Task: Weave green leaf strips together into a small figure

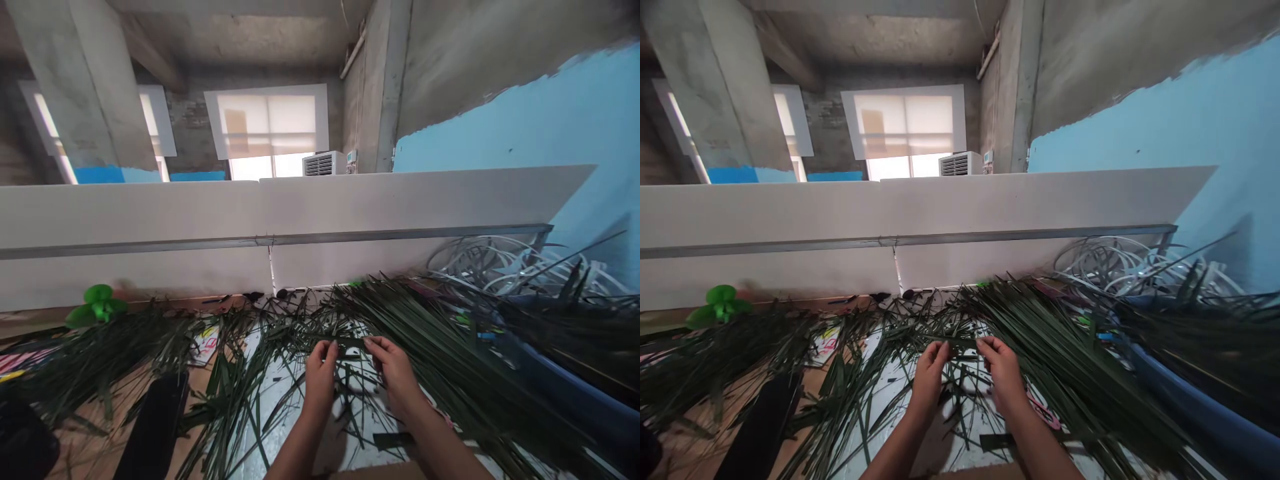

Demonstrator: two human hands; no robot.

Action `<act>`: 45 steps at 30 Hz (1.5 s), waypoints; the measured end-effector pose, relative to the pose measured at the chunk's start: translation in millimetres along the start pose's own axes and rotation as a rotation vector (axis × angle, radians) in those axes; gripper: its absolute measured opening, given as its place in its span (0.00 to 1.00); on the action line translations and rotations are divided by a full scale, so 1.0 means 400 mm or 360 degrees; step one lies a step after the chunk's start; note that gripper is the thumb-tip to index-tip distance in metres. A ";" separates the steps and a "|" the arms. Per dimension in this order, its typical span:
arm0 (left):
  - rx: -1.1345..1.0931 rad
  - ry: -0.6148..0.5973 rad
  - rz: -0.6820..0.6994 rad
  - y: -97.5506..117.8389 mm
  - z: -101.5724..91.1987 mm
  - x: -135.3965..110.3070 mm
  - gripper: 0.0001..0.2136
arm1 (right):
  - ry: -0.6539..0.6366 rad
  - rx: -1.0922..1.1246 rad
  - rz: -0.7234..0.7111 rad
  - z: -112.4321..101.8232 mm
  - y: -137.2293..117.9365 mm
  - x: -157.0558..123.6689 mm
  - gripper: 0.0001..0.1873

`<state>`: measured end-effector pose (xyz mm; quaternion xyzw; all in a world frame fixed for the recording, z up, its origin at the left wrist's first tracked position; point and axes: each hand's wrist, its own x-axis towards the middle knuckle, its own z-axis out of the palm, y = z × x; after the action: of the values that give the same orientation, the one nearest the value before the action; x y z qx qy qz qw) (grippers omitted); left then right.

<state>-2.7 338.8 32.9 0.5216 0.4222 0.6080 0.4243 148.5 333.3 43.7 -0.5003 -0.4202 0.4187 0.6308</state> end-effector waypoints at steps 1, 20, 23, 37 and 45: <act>-0.0036 -0.0006 -0.0014 -0.002 0.003 0.000 0.19 | -0.0058 -0.0024 0.0006 0.009 0.003 -0.006 0.15; 0.0022 -0.0208 -0.0165 -0.027 0.000 0.018 0.13 | -0.0431 -0.0508 -0.0071 0.019 0.014 -0.008 0.10; 0.0136 -0.0235 -0.0130 -0.030 -0.003 0.017 0.11 | -0.0434 -0.0607 -0.0138 0.017 0.018 -0.008 0.08; 0.0638 -0.0365 -0.0036 0.013 -0.005 -0.007 0.07 | -0.0350 -0.1277 -0.0347 0.028 -0.020 -0.037 0.04; 0.0700 -0.0363 -0.0036 0.005 -0.004 -0.001 0.07 | -0.0321 -0.1405 -0.0357 0.035 -0.034 -0.043 0.05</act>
<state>-4.6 337.8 34.5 0.6618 0.4997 0.4338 0.3523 131.4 318.9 57.2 -0.6290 -0.6690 0.1756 0.3550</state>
